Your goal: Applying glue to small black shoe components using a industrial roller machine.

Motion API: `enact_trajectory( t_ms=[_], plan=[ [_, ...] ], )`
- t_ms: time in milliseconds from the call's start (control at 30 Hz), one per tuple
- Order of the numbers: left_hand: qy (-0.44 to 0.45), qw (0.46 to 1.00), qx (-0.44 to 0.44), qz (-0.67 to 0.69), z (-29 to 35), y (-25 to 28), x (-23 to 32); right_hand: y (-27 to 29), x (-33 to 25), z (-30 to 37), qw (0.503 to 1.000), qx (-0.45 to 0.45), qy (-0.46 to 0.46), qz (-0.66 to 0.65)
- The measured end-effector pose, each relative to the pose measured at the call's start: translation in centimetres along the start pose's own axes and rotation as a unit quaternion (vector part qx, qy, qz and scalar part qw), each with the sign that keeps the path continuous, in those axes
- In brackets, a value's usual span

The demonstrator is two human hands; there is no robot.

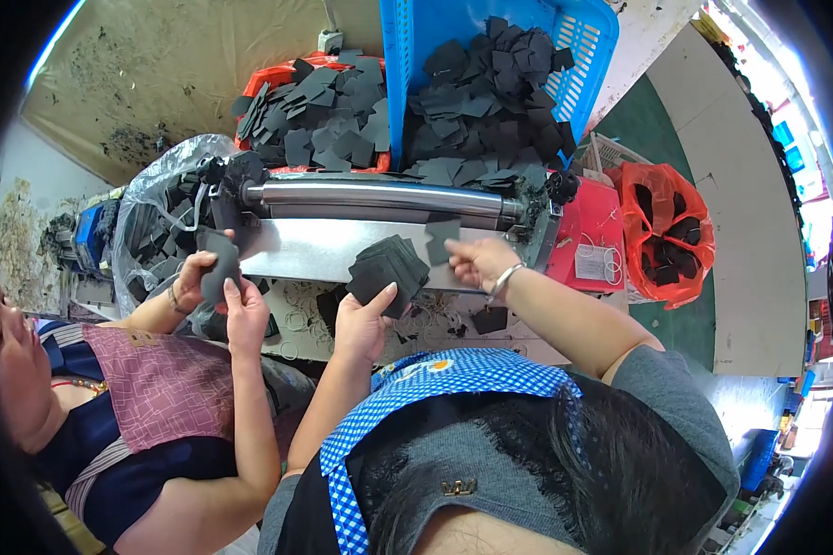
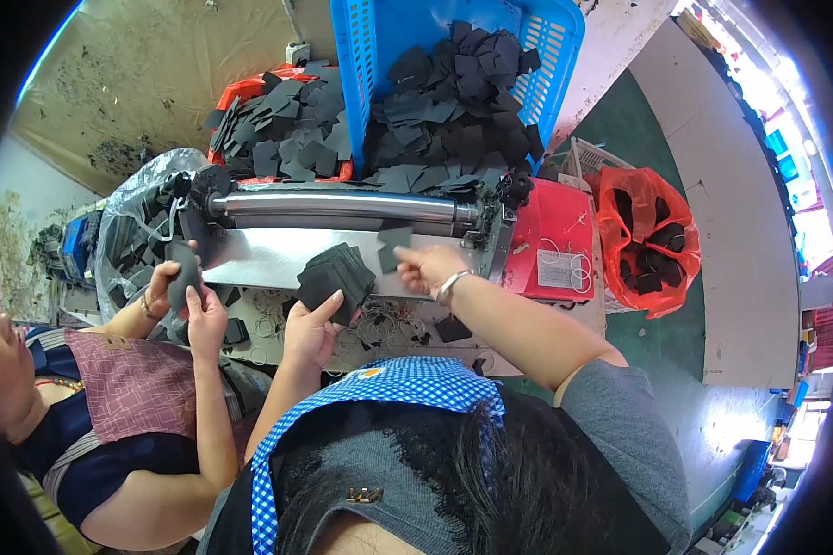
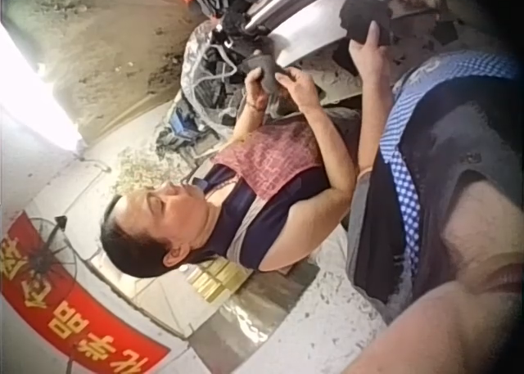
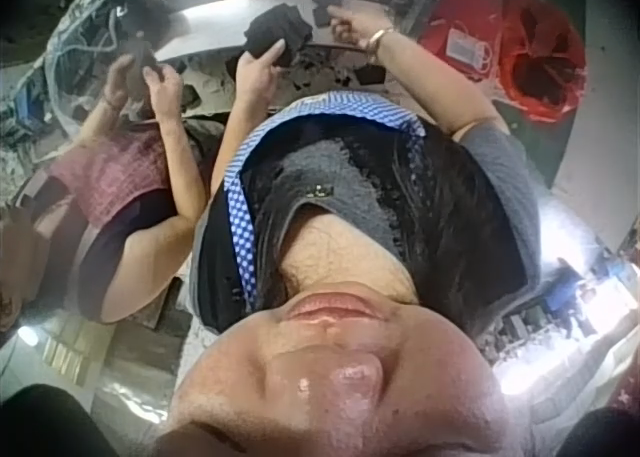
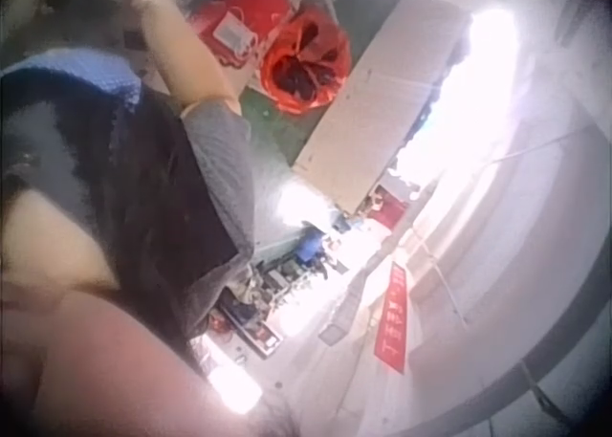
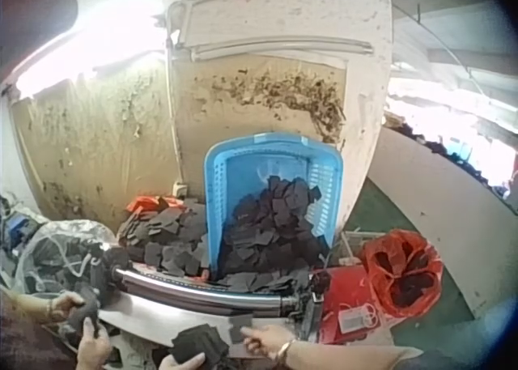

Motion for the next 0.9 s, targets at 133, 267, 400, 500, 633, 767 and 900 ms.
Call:
enact_trajectory(
  t_ms=[133,267,400,500,633,767,900],
  plan=[
    [-0.006,1.0,-0.008,-0.019,0.2,-0.2,0.0,-4.1,-1.5,2.7,0.988,-0.14,0.024,0.058],
    [0.0,1.0,-0.017,0.026,0.4,-0.7,0.1,-5.4,-0.9,3.7,0.963,-0.223,0.059,0.139],
    [0.001,0.999,-0.012,0.042,0.4,0.1,0.2,-2.6,-0.7,2.1,0.988,-0.105,-0.011,0.115],
    [-0.019,1.0,-0.013,0.02,0.3,0.1,0.3,-0.5,-0.9,0.2,0.999,-0.032,-0.018,-0.003],
    [-0.029,0.999,-0.018,-0.003,-0.1,0.2,-0.2,-3.9,-1.0,2.6,0.992,-0.126,0.013,-0.017],
    [-0.03,0.998,-0.044,-0.021,0.2,-0.8,0.1,-5.2,-0.6,3.1,0.974,-0.223,0.019,0.041],
    [0.003,0.999,-0.021,0.027,0.3,-0.7,0.0,-3.5,0.6,2.6,0.989,-0.131,-0.037,0.05]
  ],
)
Point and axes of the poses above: each hand's wrist, its own z-axis away from the middle knuckle, its own y-axis out of the back of the hand, x = y × z, the point moved 8 cm from there along -z, towards the middle knuckle, and after that the axes turned 6 degrees about y, right-handed, at the moved point
